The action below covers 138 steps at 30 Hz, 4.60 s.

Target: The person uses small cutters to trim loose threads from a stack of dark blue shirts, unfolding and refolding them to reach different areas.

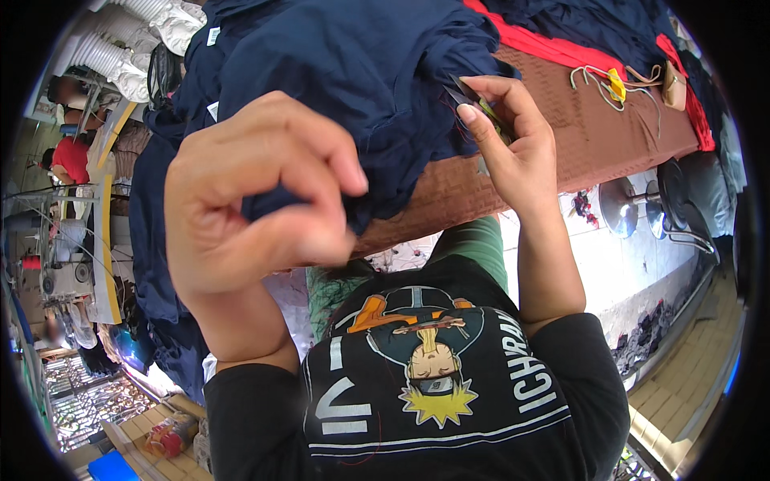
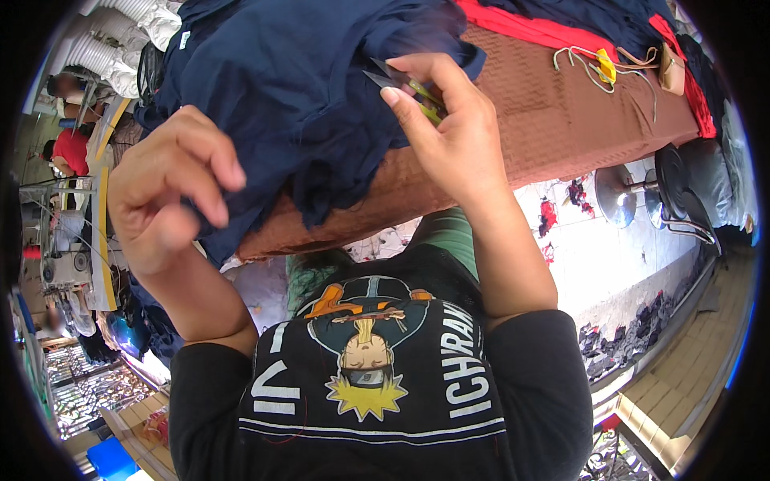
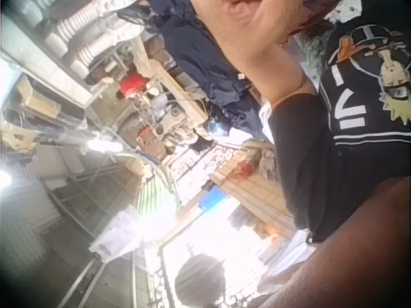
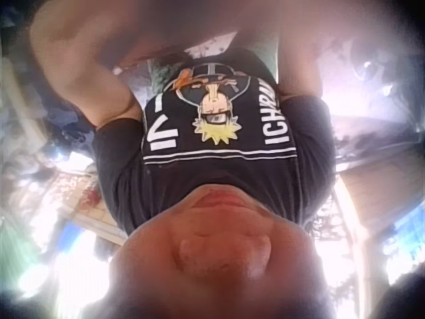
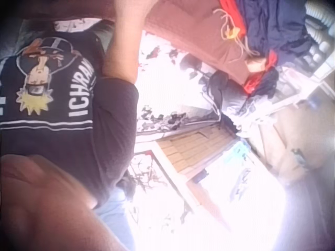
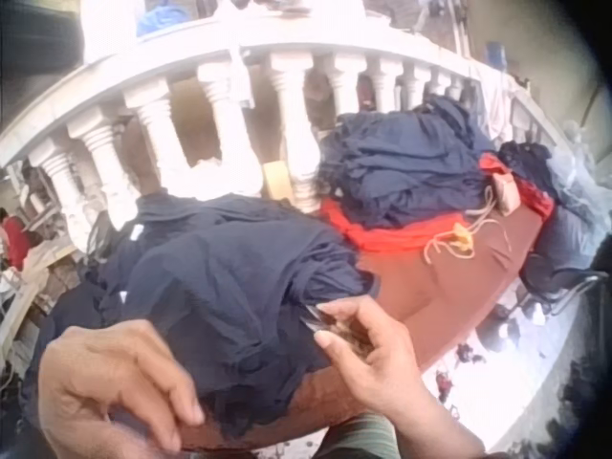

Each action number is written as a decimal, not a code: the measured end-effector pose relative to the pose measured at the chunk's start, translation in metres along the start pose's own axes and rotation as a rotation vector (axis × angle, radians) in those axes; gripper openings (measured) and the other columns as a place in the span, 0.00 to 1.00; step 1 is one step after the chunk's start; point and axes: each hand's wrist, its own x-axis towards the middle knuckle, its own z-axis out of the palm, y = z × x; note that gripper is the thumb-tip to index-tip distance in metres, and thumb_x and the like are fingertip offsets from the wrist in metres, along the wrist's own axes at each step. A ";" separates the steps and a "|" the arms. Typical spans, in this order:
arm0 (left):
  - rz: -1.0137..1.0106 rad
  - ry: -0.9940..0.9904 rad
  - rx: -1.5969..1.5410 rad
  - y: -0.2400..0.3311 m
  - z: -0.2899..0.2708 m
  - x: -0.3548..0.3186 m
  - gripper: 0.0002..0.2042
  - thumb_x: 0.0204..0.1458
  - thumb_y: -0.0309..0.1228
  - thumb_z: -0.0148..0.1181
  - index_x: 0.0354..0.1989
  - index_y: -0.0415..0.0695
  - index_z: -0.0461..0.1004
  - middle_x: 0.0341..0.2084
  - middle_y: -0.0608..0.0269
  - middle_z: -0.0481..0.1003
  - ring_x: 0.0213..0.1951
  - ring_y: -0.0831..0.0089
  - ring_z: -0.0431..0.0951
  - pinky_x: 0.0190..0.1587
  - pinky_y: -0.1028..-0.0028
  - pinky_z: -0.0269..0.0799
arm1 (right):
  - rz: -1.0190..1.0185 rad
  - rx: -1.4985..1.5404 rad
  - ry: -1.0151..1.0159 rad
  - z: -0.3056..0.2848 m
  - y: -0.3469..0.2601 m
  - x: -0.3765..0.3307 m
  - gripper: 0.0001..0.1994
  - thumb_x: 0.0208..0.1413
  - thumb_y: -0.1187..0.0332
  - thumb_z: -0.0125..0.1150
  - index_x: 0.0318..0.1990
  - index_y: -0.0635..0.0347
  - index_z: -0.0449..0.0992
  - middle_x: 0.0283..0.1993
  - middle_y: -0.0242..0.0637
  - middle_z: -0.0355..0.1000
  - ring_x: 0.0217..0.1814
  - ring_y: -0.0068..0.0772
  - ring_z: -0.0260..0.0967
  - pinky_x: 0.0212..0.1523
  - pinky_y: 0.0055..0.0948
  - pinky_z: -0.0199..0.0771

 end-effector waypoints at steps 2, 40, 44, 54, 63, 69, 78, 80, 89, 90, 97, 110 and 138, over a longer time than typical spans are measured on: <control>-0.177 0.235 0.168 -0.001 0.026 -0.005 0.09 0.47 0.33 0.67 0.26 0.40 0.77 0.33 0.59 0.77 0.36 0.68 0.76 0.39 0.74 0.67 | 0.037 0.005 -0.038 0.004 0.005 -0.002 0.14 0.50 0.69 0.70 0.43 0.61 0.76 0.35 0.36 0.75 0.35 0.26 0.72 0.40 0.25 0.73; -0.205 0.277 0.134 -0.009 0.018 -0.017 0.09 0.48 0.33 0.67 0.34 0.41 0.79 0.41 0.59 0.78 0.38 0.71 0.76 0.41 0.76 0.68 | 0.024 -0.047 -0.088 0.014 0.000 0.002 0.15 0.45 0.66 0.73 0.39 0.63 0.78 0.35 0.36 0.74 0.37 0.28 0.72 0.41 0.26 0.72; -0.299 0.335 0.574 -0.041 0.065 -0.008 0.16 0.42 0.28 0.72 0.41 0.41 0.80 0.43 0.63 0.78 0.38 0.74 0.77 0.39 0.76 0.71 | 0.191 0.085 -0.184 0.028 0.003 0.000 0.14 0.47 0.68 0.72 0.39 0.65 0.79 0.34 0.33 0.73 0.35 0.21 0.69 0.39 0.23 0.69; -0.593 0.420 0.056 -0.058 0.069 -0.007 0.07 0.51 0.28 0.65 0.34 0.36 0.80 0.31 0.60 0.80 0.28 0.74 0.80 0.33 0.77 0.73 | 0.029 0.132 -0.134 0.032 0.010 -0.001 0.08 0.47 0.77 0.69 0.35 0.64 0.77 0.30 0.30 0.69 0.31 0.21 0.64 0.34 0.21 0.64; -0.389 0.446 0.100 -0.056 0.083 0.000 0.05 0.57 0.26 0.58 0.36 0.37 0.75 0.28 0.59 0.80 0.29 0.73 0.82 0.32 0.77 0.74 | 0.195 0.275 -0.212 0.040 0.018 -0.009 0.08 0.49 0.74 0.69 0.35 0.64 0.76 0.30 0.28 0.68 0.29 0.19 0.60 0.32 0.21 0.62; -0.416 0.382 0.202 -0.056 0.075 0.003 0.06 0.58 0.27 0.58 0.37 0.37 0.76 0.28 0.60 0.80 0.31 0.74 0.82 0.34 0.78 0.76 | 0.016 0.004 -0.216 0.012 -0.002 0.003 0.15 0.49 0.65 0.70 0.41 0.61 0.75 0.31 0.37 0.70 0.33 0.34 0.70 0.36 0.33 0.70; -0.378 0.395 0.213 -0.056 0.077 0.003 0.06 0.57 0.28 0.58 0.35 0.38 0.75 0.27 0.55 0.80 0.30 0.68 0.83 0.32 0.74 0.76 | -0.210 -0.278 -0.328 0.000 -0.021 0.012 0.09 0.50 0.65 0.66 0.35 0.59 0.75 0.31 0.37 0.71 0.32 0.44 0.71 0.32 0.35 0.70; -0.370 0.400 0.226 -0.055 0.077 0.004 0.05 0.57 0.28 0.58 0.35 0.38 0.75 0.27 0.55 0.80 0.29 0.68 0.83 0.31 0.74 0.76 | -0.228 -0.306 -0.327 0.002 -0.021 0.012 0.08 0.51 0.65 0.66 0.34 0.57 0.75 0.31 0.36 0.71 0.32 0.44 0.72 0.31 0.36 0.70; -0.085 0.221 0.142 -0.032 0.040 0.005 0.09 0.51 0.30 0.63 0.23 0.37 0.77 0.34 0.55 0.77 0.38 0.68 0.76 0.40 0.73 0.69 | -0.315 -0.433 -0.275 -0.002 -0.029 0.013 0.09 0.49 0.66 0.67 0.36 0.57 0.75 0.31 0.36 0.71 0.31 0.41 0.73 0.30 0.34 0.71; -0.028 0.233 -0.072 -0.019 0.030 -0.003 0.18 0.55 0.37 0.60 0.17 0.38 0.75 0.33 0.52 0.77 0.35 0.68 0.76 0.37 0.74 0.67 | -0.295 -0.362 -0.239 -0.004 -0.027 0.015 0.10 0.47 0.66 0.69 0.36 0.57 0.76 0.31 0.37 0.72 0.31 0.40 0.73 0.31 0.32 0.71; -0.072 0.439 -0.014 -0.023 0.025 -0.021 0.12 0.57 0.33 0.58 0.26 0.38 0.77 0.34 0.55 0.78 0.34 0.71 0.77 0.39 0.77 0.70 | 0.171 0.078 -0.230 0.009 0.014 -0.002 0.19 0.44 0.63 0.76 0.40 0.64 0.78 0.32 0.30 0.74 0.33 0.19 0.68 0.36 0.22 0.71; -0.282 0.358 0.411 -0.052 0.071 -0.008 0.04 0.50 0.23 0.64 0.34 0.39 0.80 0.32 0.63 0.80 0.32 0.74 0.79 0.36 0.77 0.74 | 0.265 0.119 -0.255 0.020 0.006 -0.005 0.17 0.45 0.65 0.75 0.41 0.63 0.77 0.30 0.31 0.71 0.33 0.20 0.67 0.36 0.22 0.70; -0.365 0.477 0.574 -0.056 0.082 -0.042 0.10 0.43 0.26 0.71 0.34 0.42 0.80 0.38 0.65 0.75 0.37 0.73 0.75 0.38 0.75 0.70 | -0.150 -0.156 -0.124 0.009 -0.031 0.002 0.12 0.46 0.73 0.70 0.40 0.61 0.76 0.34 0.37 0.73 0.33 0.38 0.74 0.34 0.29 0.72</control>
